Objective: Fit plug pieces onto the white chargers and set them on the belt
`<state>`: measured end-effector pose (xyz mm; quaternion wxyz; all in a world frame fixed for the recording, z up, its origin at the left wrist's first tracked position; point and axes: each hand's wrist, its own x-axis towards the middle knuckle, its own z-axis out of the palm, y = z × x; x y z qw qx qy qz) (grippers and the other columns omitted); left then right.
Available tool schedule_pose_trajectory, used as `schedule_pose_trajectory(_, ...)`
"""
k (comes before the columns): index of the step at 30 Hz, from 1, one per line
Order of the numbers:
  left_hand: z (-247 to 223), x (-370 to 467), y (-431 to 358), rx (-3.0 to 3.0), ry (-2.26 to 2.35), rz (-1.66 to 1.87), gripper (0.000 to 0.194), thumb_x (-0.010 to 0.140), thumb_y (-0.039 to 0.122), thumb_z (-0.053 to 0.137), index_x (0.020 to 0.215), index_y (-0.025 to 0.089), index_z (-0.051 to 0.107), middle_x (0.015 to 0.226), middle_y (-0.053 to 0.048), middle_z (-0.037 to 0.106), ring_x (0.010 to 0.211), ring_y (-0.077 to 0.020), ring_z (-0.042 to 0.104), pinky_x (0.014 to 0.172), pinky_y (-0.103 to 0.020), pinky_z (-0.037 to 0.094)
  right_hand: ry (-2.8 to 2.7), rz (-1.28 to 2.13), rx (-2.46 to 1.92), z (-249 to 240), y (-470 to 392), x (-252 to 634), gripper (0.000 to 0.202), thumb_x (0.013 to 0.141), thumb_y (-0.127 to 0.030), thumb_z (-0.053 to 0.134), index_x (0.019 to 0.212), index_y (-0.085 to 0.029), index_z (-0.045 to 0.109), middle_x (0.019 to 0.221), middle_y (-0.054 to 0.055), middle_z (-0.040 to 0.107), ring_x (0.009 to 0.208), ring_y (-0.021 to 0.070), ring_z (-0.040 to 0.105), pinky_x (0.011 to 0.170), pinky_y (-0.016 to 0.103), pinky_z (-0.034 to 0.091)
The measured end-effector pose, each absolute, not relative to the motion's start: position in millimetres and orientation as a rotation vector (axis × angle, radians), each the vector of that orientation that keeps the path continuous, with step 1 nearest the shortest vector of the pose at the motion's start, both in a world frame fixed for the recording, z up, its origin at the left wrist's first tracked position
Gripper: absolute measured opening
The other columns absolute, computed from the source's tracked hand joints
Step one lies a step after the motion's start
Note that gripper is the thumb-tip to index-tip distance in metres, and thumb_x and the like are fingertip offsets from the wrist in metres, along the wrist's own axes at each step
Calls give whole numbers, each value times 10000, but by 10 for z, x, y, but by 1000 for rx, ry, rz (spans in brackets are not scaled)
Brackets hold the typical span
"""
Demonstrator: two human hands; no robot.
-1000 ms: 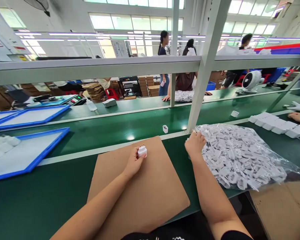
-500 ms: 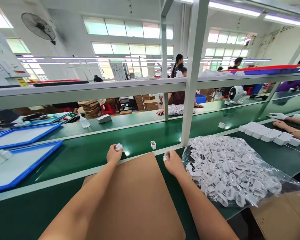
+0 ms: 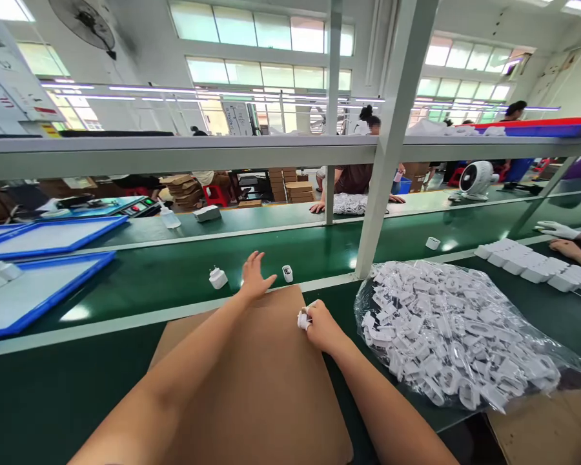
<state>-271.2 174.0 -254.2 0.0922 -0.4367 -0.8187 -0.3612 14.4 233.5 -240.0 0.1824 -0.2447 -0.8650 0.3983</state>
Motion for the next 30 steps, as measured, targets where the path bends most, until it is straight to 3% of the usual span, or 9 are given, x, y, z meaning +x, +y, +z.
schedule_pose_trajectory(3, -2551, -2607, 2036, -1458, -2635, -1069, 914, 712, 266, 777, 1541, 176, 401, 1710, -183, 192, 1568, -413, 197, 1269, -542, 220, -2477, 1046, -680, -2422, 2346, 150, 269, 731, 7, 605, 888, -150, 757, 1015, 105, 629, 840, 217, 630, 787, 311, 506)
schedule_pose_trajectory(5, -2553, -2580, 2174, -1489, -2688, -1073, 828, 703, 232, 792, 1473, 157, 496, 1643, -206, 343, 1519, -406, 322, 1238, -508, 295, -2416, 1095, -663, -2432, 2355, 140, 301, 741, -26, 626, 972, -166, 760, 1029, 106, 658, 867, 226, 651, 808, 323, 521)
schedule_pose_trajectory(8, -2530, -2571, 2263, -1499, -2699, -1102, 524, 757, 255, 792, 1250, 156, 643, 1337, -176, 640, 1243, -319, 605, 1084, -415, 464, -2220, 1274, -643, -2438, 2380, 97, 278, 773, -148, 683, 1040, -197, 741, 1060, 96, 712, 899, 228, 680, 859, 354, 542)
schedule_pose_trajectory(10, -2493, -2552, 2240, -1469, -2702, -1118, 359, 801, 317, 788, 1107, 170, 672, 1162, -136, 699, 1057, -276, 660, 956, -382, 515, -2050, 1449, -639, -2422, 2410, 66, 244, 767, -256, 715, 1006, -207, 733, 1027, 85, 741, 896, 231, 691, 864, 372, 553)
schedule_pose_trajectory(12, -2445, -2498, 2146, -1421, -2688, -1136, 321, 827, 398, 787, 1030, 179, 671, 1099, -119, 698, 993, -266, 653, 889, -371, 512, -1849, 1659, -635, -2380, 2444, 53, 306, 716, -336, 747, 994, -212, 725, 983, 75, 755, 896, 237, 698, 831, 369, 557)
schedule_pose_trajectory(18, -2348, -2038, 1459, -1554, -2502, -1147, 392, 808, 530, 814, 970, 198, 681, 1012, -65, 679, 989, -252, 628, 841, -334, 470, -1412, 2183, -583, -2195, 2466, 88, 547, 560, -303, 833, 1089, -248, 703, 1053, 39, 750, 855, 196, 697, 689, 285, 516)
schedule_pose_trajectory(26, -2483, -1249, 598, -1666, -2532, -1197, 386, 789, 519, 845, 954, 211, 681, 950, -47, 678, 943, -250, 641, 827, -355, 492, -1532, 2285, -518, -2092, 2216, 93, 456, 612, -351, 902, 1025, -237, 748, 1081, 47, 745, 943, 201, 675, 786, 314, 534)
schedule_pose_trajectory(28, -2521, -1184, 484, -1621, -2592, -1324, 473, 738, 510, 887, 1043, 212, 682, 1011, -57, 683, 994, -261, 644, 869, -368, 508, -1598, 2263, -521, -2087, 2164, 83, 454, 620, -355, 888, 1036, -229, 756, 1066, 47, 743, 895, 184, 659, 762, 305, 519)
schedule_pose_trajectory(30, -2545, -1169, 387, -1593, -2593, -1516, 706, 641, 493, 950, 1211, 205, 648, 1139, -85, 674, 1058, -274, 637, 914, -381, 518, -1687, 2198, -526, -2090, 2126, 71, 468, 630, -352, 850, 1068, -223, 746, 996, 33, 731, 804, 160, 626, 702, 291, 495)
